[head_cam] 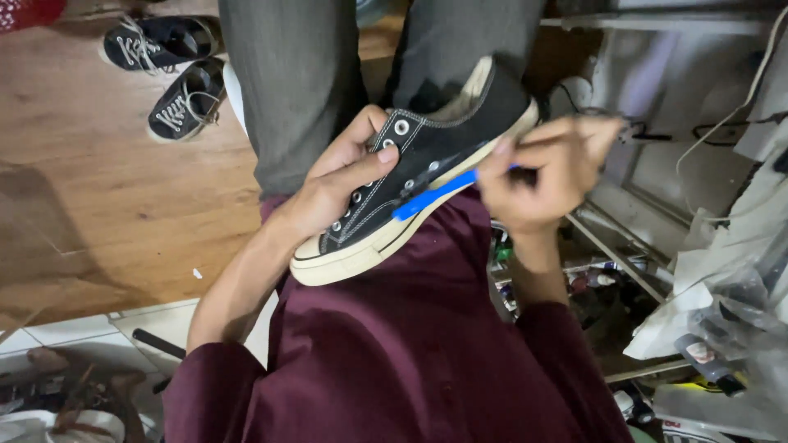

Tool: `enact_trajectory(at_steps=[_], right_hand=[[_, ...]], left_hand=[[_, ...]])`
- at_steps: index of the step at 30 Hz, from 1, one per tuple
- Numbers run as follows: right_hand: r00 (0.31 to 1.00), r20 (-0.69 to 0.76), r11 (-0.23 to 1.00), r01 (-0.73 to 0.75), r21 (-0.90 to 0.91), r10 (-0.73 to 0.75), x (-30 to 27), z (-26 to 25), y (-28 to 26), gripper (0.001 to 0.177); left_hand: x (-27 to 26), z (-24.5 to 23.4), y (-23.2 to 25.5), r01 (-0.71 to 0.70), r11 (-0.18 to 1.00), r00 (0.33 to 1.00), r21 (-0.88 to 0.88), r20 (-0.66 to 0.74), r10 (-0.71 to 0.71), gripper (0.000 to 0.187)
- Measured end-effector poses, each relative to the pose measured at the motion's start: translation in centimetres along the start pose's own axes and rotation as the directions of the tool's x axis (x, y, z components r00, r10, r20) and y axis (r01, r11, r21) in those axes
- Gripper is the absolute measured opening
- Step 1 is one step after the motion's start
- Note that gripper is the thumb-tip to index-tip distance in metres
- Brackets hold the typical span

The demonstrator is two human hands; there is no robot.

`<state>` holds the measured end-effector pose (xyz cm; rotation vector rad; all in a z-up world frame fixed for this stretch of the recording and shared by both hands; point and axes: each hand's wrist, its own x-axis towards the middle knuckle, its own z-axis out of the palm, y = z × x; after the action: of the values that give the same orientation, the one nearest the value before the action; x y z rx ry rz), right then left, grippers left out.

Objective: Cleaning and treating a black sneaker by scrubbing the midsole with a brush and blue solution, wiping it with a cloth, and applying further treatment.

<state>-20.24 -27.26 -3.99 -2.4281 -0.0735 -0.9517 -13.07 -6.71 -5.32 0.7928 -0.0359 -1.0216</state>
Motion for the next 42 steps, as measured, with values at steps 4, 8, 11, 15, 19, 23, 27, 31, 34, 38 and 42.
enact_trajectory(at_steps=[4, 8, 11, 15, 19, 23, 27, 31, 34, 38, 42], right_hand=[[0.963, -0.084, 0.952, -0.265, -0.153, 0.255, -0.1, -2.0, 1.5, 0.033], [0.987, 0.040, 0.982, -0.148, -0.118, 0.153, 1.7, -0.7, -0.4, 0.030], [0.983, 0.117, 0.986, -0.129, -0.105, 0.141, 1.0, -0.8, 0.9, 0.028], [0.961, -0.066, 0.921, -0.277, -0.274, 0.269, 0.3, -1.7, 3.6, 0.025], [0.986, 0.162, 0.990, -0.017, -0.140, 0.040, 1.5, 0.2, 1.0, 0.025], [0.998, 0.042, 0.994, -0.032, -0.102, 0.037, 2.8, -0.4, 2.9, 0.029], [0.995, 0.094, 0.985, 0.004, -0.170, 0.012, 2.8, 0.0, 1.7, 0.031], [0.992, 0.112, 0.989, -0.032, -0.143, 0.049, 6.5, 1.2, -0.9, 0.032], [0.987, 0.140, 0.983, -0.049, -0.177, 0.075, 7.4, 0.4, -0.4, 0.032], [0.984, 0.156, 0.988, -0.065, -0.138, 0.087, 7.5, 0.7, -0.8, 0.030], [0.989, 0.137, 0.982, -0.037, -0.187, 0.064, 6.7, -1.7, 4.0, 0.031]], left_hand=[[-0.5, 2.2, 0.6, -0.118, 0.991, 0.993, 0.063, 0.017, 0.117, 0.018], [0.8, 1.2, 0.4, -0.005, 1.000, 0.999, 0.018, -0.044, 0.005, 0.018], [1.1, 0.3, 0.0, 0.084, 0.990, 0.992, -0.114, -0.087, -0.094, 0.017], [1.6, -0.1, 0.8, 0.193, 0.958, 0.969, -0.210, -0.114, -0.220, 0.015], [2.0, 0.1, 2.0, 0.428, 0.857, 0.854, -0.286, -0.182, -0.487, 0.054], [1.6, 0.7, 2.9, 0.389, 0.878, 0.853, -0.277, -0.251, -0.457, 0.044], [2.7, 1.3, 4.7, 0.358, 0.911, 0.854, -0.204, -0.323, -0.408, 0.034], [1.8, 1.0, 5.7, 0.363, 0.921, 0.839, -0.143, -0.379, -0.390, 0.031], [1.7, -0.2, 5.3, 0.530, 0.833, 0.744, -0.157, -0.384, -0.546, 0.044], [2.5, -1.2, 4.3, 0.485, 0.874, 0.808, -0.016, -0.374, -0.455, 0.028], [2.4, -0.2, 2.4, 0.473, 0.852, 0.701, -0.226, -0.489, -0.519, 0.041]])
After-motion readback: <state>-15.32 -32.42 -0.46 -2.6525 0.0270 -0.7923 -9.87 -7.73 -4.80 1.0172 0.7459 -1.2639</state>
